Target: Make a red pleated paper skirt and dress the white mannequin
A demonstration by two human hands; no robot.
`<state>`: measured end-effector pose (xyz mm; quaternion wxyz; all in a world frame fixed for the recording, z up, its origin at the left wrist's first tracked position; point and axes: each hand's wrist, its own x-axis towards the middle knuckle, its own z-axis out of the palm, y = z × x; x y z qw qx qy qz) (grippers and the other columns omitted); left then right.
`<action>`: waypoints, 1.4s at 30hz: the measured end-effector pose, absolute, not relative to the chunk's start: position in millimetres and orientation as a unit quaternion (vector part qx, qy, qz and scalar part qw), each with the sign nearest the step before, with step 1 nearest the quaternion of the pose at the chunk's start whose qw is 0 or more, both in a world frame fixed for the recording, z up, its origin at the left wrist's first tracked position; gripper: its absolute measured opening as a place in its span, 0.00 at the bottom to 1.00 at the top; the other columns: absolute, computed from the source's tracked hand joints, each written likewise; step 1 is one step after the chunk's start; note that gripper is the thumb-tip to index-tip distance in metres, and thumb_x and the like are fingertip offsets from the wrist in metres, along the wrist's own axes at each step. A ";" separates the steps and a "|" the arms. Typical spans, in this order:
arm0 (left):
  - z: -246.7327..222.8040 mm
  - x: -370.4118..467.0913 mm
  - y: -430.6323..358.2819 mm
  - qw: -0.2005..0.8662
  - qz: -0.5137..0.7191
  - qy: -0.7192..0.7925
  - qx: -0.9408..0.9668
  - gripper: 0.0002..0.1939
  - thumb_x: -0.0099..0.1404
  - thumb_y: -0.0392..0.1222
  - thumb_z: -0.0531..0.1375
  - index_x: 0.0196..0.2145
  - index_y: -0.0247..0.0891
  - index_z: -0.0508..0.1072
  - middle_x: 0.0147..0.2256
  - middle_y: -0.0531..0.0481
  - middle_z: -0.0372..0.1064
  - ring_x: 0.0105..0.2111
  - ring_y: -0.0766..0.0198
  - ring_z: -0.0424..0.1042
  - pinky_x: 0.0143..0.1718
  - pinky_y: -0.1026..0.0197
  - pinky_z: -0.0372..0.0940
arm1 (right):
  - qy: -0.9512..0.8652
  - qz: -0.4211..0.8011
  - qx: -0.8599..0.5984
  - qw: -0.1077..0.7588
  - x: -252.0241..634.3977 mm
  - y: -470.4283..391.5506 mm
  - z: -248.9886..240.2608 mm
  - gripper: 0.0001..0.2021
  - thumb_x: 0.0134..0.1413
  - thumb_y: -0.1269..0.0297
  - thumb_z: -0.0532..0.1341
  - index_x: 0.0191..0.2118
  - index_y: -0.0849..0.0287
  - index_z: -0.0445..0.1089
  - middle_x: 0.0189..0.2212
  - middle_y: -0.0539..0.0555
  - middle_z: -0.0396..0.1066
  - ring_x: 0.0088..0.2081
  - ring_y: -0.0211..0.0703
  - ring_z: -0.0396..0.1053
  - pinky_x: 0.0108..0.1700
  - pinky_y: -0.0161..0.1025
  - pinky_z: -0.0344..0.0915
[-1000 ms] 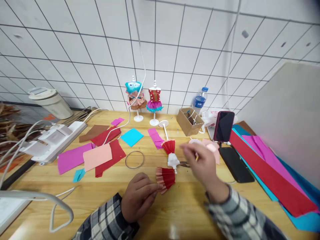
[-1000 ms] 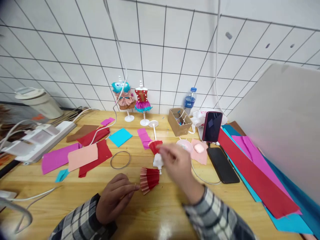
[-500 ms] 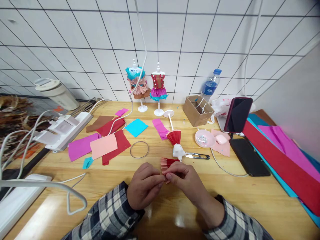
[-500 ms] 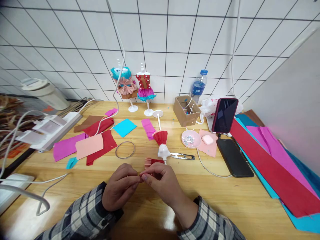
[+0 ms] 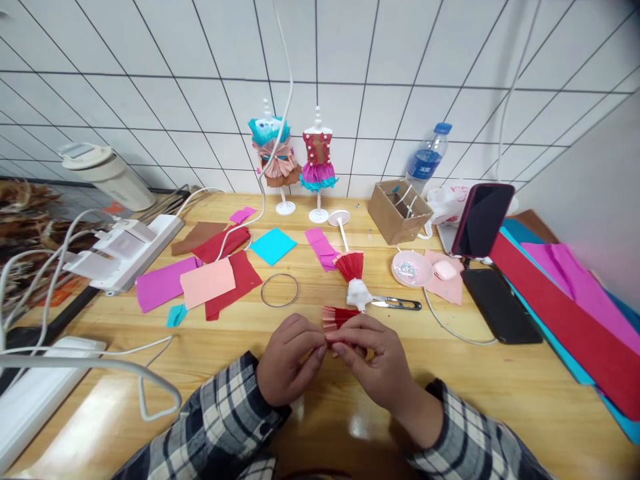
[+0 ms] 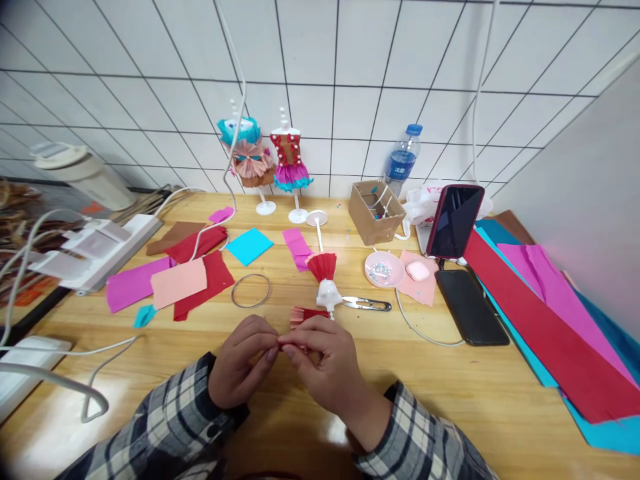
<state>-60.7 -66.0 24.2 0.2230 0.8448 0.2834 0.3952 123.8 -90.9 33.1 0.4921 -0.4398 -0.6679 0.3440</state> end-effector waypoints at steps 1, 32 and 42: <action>24.2 -60.6 -65.9 0.218 0.390 0.295 0.844 0.07 0.63 0.29 0.55 0.37 0.37 0.68 0.31 0.49 0.68 0.33 0.65 0.64 0.36 0.61 0.61 | -0.682 0.319 -0.439 0.491 124.1 -91.4 32.5 0.07 0.55 0.69 0.64 0.39 0.56 0.78 0.31 0.53 0.74 0.32 0.37 0.71 0.32 0.32 0.68; 20.8 -50.4 -67.0 0.277 0.338 0.303 0.847 0.10 0.66 0.38 0.57 0.45 0.38 0.72 0.31 0.48 0.71 0.33 0.63 0.67 0.35 0.59 0.61 | -0.534 0.490 -0.460 0.513 129.4 -103.0 21.2 0.09 0.57 0.59 0.62 0.30 0.57 0.71 0.28 0.51 0.66 0.28 0.37 0.63 0.28 0.34 0.60; 12.0 -35.3 -66.8 0.129 0.175 0.369 0.904 0.35 0.54 0.61 0.65 0.54 0.39 0.69 0.51 0.40 0.69 0.51 0.47 0.65 0.51 0.44 0.58 | -0.572 0.460 -0.452 0.506 175.7 -100.8 3.1 0.27 0.61 0.61 0.58 0.65 0.49 0.55 0.50 0.58 0.73 0.42 0.44 0.71 0.39 0.42 0.69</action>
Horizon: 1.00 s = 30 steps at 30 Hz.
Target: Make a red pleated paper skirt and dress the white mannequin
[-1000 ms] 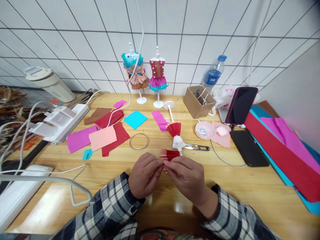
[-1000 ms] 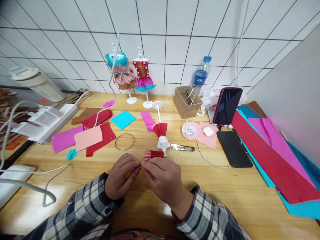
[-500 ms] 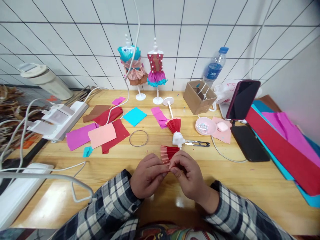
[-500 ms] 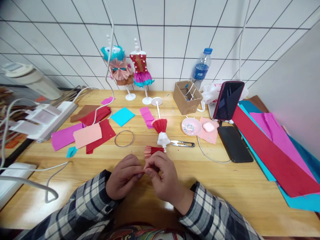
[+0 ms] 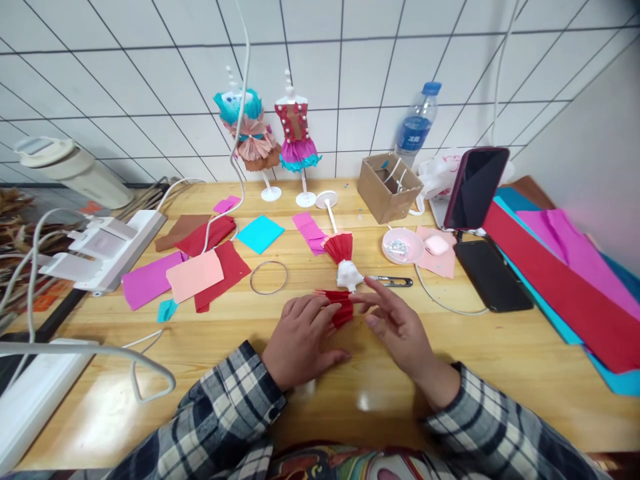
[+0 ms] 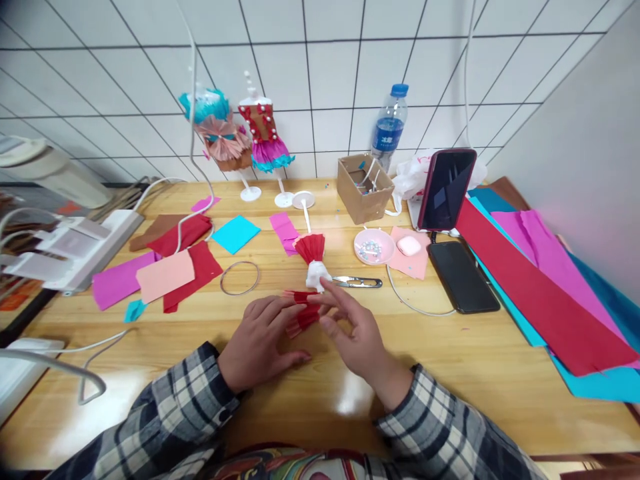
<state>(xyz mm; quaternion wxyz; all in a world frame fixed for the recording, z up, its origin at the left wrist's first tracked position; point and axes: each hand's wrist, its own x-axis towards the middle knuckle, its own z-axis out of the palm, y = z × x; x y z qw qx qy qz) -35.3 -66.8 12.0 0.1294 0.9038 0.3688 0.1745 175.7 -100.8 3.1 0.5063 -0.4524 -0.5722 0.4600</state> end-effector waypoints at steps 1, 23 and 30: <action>11.6 -31.1 -66.6 0.120 0.163 0.377 0.904 0.33 0.56 0.59 0.65 0.54 0.38 0.68 0.50 0.40 0.69 0.50 0.47 0.65 0.51 0.44 0.58 | -0.631 0.393 -0.458 0.488 181.6 -99.9 2.2 0.32 0.60 0.64 0.59 0.67 0.49 0.49 0.51 0.57 0.73 0.47 0.47 0.69 0.45 0.46 0.68; 11.6 -15.5 -62.0 0.085 0.146 0.404 0.899 0.08 0.67 0.39 0.56 0.34 0.40 0.76 0.34 0.48 0.74 0.38 0.56 0.66 0.43 0.47 0.52 | -0.762 0.192 -0.546 0.290 170.5 -87.4 -12.4 0.34 0.56 0.70 0.61 0.66 0.56 0.48 0.39 0.52 0.76 0.45 0.51 0.69 0.50 0.51 0.58; 19.4 -18.5 -61.8 0.146 0.144 0.411 0.888 0.07 0.63 0.44 0.61 0.38 0.43 0.77 0.37 0.49 0.75 0.39 0.55 0.67 0.41 0.49 0.52 | -0.745 0.250 -0.538 0.305 166.3 -91.4 -1.1 0.33 0.55 0.74 0.59 0.64 0.58 0.48 0.35 0.50 0.77 0.43 0.47 0.69 0.49 0.47 0.55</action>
